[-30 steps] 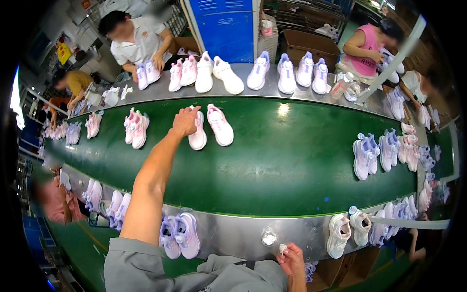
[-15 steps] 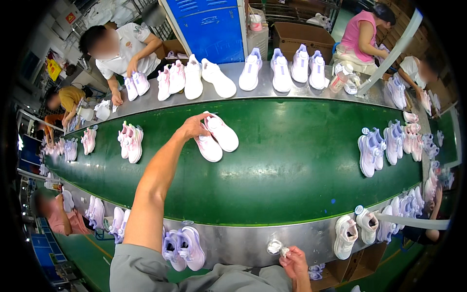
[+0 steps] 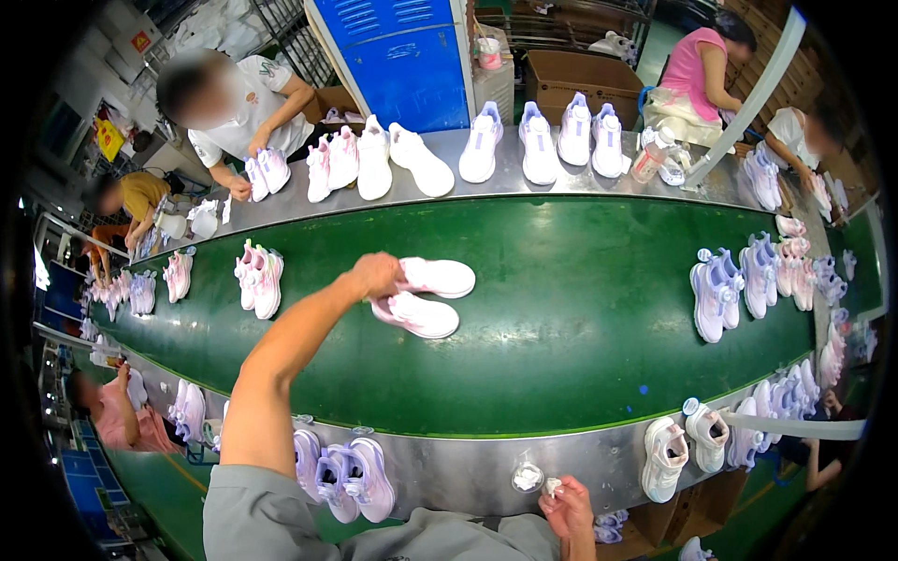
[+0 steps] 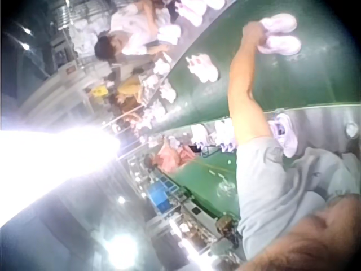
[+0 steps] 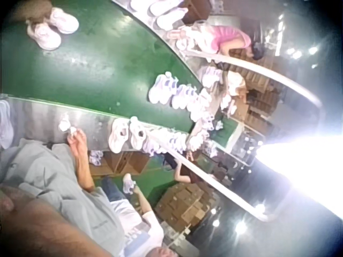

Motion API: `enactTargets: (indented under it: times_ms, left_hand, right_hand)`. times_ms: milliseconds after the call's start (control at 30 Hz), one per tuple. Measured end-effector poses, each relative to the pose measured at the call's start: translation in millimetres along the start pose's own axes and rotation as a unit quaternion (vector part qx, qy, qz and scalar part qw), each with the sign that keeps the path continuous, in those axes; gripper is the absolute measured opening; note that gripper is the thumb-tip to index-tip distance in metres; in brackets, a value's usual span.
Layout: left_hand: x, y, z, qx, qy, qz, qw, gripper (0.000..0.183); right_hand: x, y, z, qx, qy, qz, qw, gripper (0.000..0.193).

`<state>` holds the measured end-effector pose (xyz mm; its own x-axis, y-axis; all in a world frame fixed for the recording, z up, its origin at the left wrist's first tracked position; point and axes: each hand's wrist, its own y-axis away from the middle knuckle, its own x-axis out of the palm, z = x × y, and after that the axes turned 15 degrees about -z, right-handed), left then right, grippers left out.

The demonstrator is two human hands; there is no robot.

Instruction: The person inserts small white paper fillers into the openings of white and pastel-colored sneakers on a moving conveyor belt. The person then places a circular sticker on the tongue of each shoe before moving it along the line.

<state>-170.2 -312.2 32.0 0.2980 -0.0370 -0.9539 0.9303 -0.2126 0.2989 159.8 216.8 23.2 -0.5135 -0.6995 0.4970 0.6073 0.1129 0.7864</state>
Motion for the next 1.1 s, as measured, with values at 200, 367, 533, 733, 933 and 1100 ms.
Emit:
enactTargets:
  times_ms: [200,367,533,733,933,1100]
  left_hand:
    - [30,54,-20,0.035,0.015,-0.187,0.982,0.034]
    - [19,58,-17,0.07,-0.057,-0.104,0.99,0.045]
    - [14,60,-17,0.003,-0.122,-0.032,0.992,0.048]
    - [38,55,-33,-0.01,-0.119,-0.102,0.988,0.037]
    - [39,53,-78,-0.111,0.057,-0.076,0.989,0.039]
    - [41,133,-144,-0.183,0.513,-0.082,0.835,0.021]
  right_hand:
    - [0,3,-2,0.009,-0.009,-0.008,1.0,0.004]
    - [1,0,-1,0.008,0.013,-0.002,1.0,0.004]
    - [7,4,-1,0.004,0.023,-0.015,1.0,0.003]
    - [8,6,-4,0.006,0.028,-0.005,1.0,0.004]
    - [23,9,7,-0.024,0.036,0.002,0.999,0.005]
    - [60,12,31,-0.095,0.091,0.05,0.99,0.009]
